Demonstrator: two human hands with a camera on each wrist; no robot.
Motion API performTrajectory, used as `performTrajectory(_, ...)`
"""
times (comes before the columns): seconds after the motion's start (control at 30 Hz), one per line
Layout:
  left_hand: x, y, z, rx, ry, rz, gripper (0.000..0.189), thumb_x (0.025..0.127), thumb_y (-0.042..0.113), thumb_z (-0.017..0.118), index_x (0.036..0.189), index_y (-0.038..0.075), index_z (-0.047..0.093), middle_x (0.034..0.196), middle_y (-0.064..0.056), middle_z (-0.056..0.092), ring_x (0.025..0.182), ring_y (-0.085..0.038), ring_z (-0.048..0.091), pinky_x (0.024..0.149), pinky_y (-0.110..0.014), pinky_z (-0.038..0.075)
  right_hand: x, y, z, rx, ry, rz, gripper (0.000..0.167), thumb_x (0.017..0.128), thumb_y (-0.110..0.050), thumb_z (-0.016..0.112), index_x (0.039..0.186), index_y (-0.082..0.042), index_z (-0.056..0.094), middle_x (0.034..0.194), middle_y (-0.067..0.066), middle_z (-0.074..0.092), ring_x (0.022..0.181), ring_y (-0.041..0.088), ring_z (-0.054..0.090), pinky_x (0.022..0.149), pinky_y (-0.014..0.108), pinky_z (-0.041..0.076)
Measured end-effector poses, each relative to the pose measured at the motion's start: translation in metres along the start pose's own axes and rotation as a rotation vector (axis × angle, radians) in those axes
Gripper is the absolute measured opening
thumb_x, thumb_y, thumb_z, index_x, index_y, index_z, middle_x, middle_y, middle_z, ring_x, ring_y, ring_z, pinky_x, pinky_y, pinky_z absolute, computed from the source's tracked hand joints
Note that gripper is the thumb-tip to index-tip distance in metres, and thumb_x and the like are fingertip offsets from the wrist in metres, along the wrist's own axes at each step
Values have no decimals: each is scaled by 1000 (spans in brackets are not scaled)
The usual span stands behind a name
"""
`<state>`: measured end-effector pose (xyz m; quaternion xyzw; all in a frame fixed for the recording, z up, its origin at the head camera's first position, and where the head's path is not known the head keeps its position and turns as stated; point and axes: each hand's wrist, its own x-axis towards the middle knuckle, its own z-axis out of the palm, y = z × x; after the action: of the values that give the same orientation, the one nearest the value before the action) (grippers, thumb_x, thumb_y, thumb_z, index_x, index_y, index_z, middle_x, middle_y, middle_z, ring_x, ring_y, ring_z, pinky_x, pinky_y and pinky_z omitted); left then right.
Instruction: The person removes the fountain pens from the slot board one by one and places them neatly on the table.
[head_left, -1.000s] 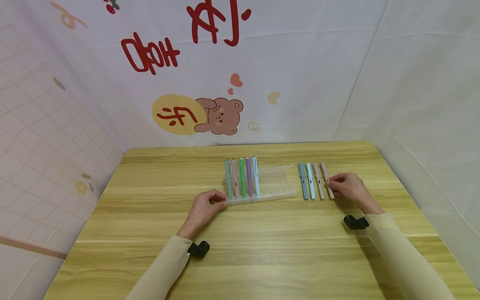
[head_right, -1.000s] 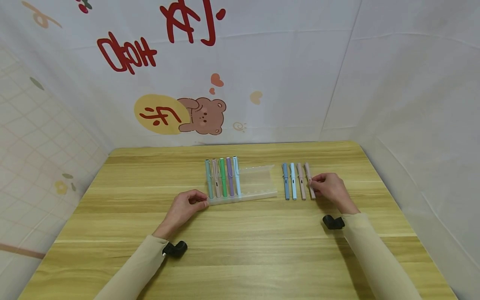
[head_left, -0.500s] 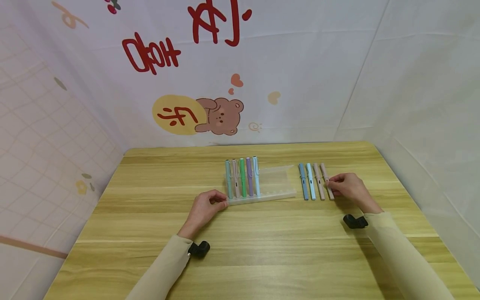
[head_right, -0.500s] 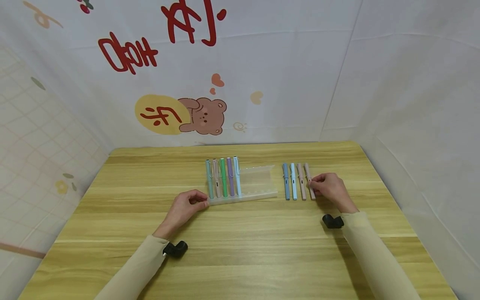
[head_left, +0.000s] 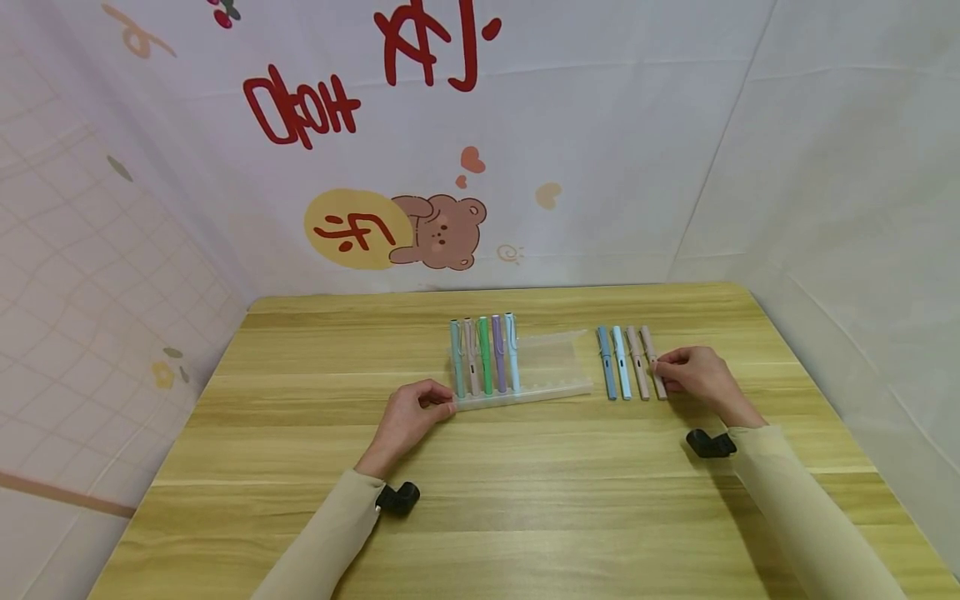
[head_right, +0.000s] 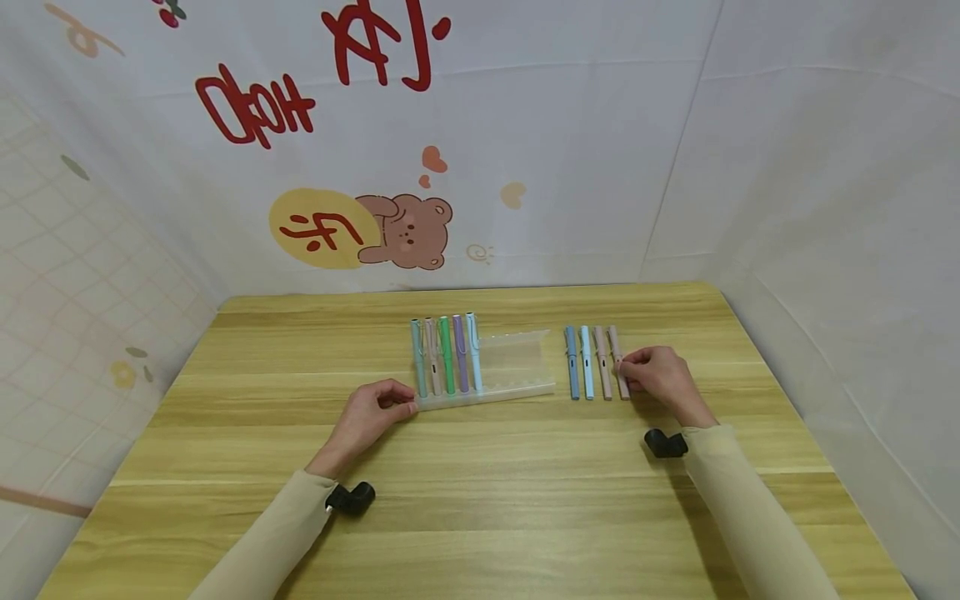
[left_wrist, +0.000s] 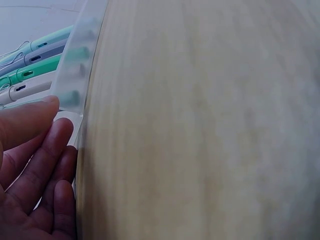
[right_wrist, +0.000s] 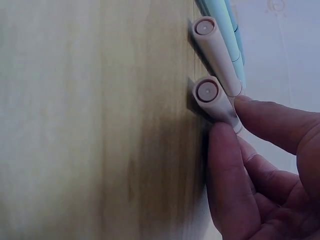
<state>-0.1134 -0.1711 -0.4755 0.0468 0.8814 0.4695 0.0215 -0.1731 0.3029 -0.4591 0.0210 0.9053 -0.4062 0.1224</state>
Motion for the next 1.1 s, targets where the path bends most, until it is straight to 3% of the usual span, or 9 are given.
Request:
performTrajectory(0.33, 0, 0, -1, -2, 0, 1, 10, 90, 14, 81, 100, 15, 78, 94, 6, 73, 89, -14, 64, 86, -39, 50, -4, -1, -1, 58, 12, 10, 53, 104, -33, 63, 129, 14, 60, 117, 26, 69, 89, 16, 72, 74, 27, 59)
performTrajectory(0.57, 0, 0, -1, -3, -4, -4, 10, 90, 14, 81, 100, 15, 78, 95, 6, 74, 92, -14, 64, 88, -40, 50, -16, -4, -2, 22, 98, -42, 55, 105, -40, 59, 133, 8, 60, 123, 28, 67, 94, 27, 74, 74, 23, 55)
performTrajectory(0.93, 1, 1, -2, -2, -2, -2, 10, 90, 14, 81, 100, 15, 78, 95, 6, 74, 91, -14, 64, 89, -39, 50, -29, -9, -2, 181, 183, -186, 56, 107, -36, 59, 140, 9, 55, 129, 31, 61, 95, 6, 70, 82, 22, 57)
performTrajectory(1.1, 0, 1, -2, -7, -3, -2, 10, 90, 13, 81, 100, 14, 78, 94, 6, 74, 91, -15, 64, 89, -39, 50, -34, -16, 1, 194, 243, -194, 53, 106, -35, 61, 140, 5, 57, 122, 14, 69, 94, 0, 68, 81, 14, 52)
